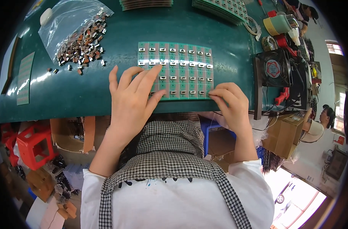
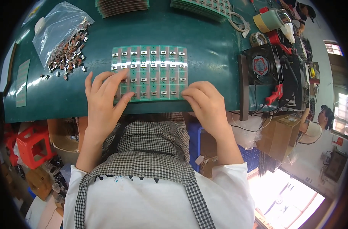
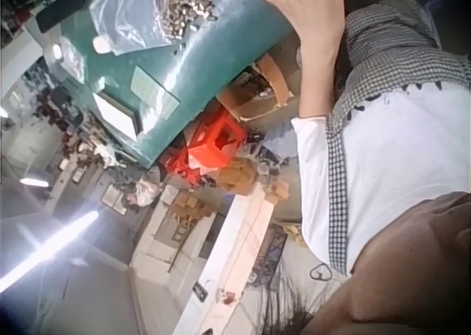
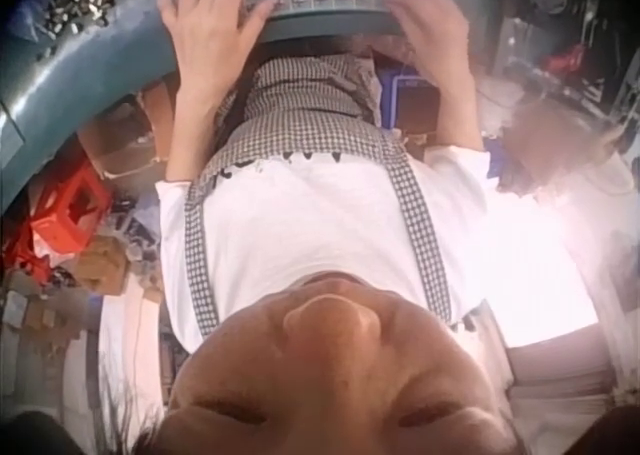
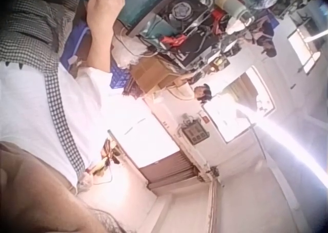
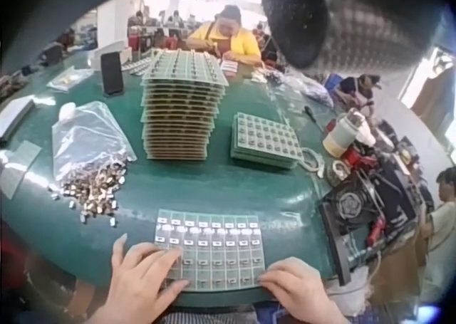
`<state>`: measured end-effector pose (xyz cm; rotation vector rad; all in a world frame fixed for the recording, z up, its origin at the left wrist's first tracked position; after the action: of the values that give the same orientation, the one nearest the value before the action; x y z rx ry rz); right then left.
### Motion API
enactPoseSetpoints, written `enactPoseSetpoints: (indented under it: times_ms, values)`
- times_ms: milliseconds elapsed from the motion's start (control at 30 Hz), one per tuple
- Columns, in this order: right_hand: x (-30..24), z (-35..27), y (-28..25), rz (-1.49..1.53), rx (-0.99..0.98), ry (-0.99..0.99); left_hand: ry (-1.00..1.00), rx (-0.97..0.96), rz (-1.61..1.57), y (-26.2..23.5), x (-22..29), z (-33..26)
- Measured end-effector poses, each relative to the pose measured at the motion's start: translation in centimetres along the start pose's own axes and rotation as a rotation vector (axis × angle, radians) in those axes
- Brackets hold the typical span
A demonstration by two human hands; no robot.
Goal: The person inserts small electronic components into specified slots on green circuit board panels by hand.
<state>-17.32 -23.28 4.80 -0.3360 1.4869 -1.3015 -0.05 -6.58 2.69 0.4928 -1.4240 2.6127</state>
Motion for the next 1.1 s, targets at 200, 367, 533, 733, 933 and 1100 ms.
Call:
enactPoseSetpoints:
  times_ms: [200, 367, 533, 733, 933, 1100]
  values:
    - [-0.1, 0.2, 0.1, -0.014, 0.018, -0.025, -0.005, -0.001, -0.029, 0.1, 0.0, 0.1]
    - [-0.1, 0.3, 0.3, -0.029, 0.010, -0.042, -0.012, -0.004, -0.031, 0.2, -0.1, -0.1]
    - [0.5, -0.6, 0.6, -0.039, 0.037, -0.038, -0.008, -0.002, -0.029, 0.0, 0.1, 0.0]
    - [0.6, -0.9, 0.4, 0.098, 0.035, 0.147, 0.007, 0.063, -0.105, -0.8, -0.3, -0.8]
    - [0.7, -1.4, 1.4, -0.021, 0.015, 0.239, -0.177, -0.131, 0.085, -1.8, -2.0, -2.2]
    - [0.4, -1.3, 1.6, -0.074, 0.015, 0.241, -0.143, -0.177, 0.033, -1.0, -1.2, -1.8]
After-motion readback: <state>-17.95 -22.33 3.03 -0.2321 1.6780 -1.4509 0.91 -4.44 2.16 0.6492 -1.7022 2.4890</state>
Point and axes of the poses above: each hand's wrist, its own z-axis towards the middle knuckle, its own y-axis out of the palm, x = y × z, the point moved 4 cm from there along z, towards the middle knuckle, and after that the axes turned 12 degrees about y, right-handed, at the moved point
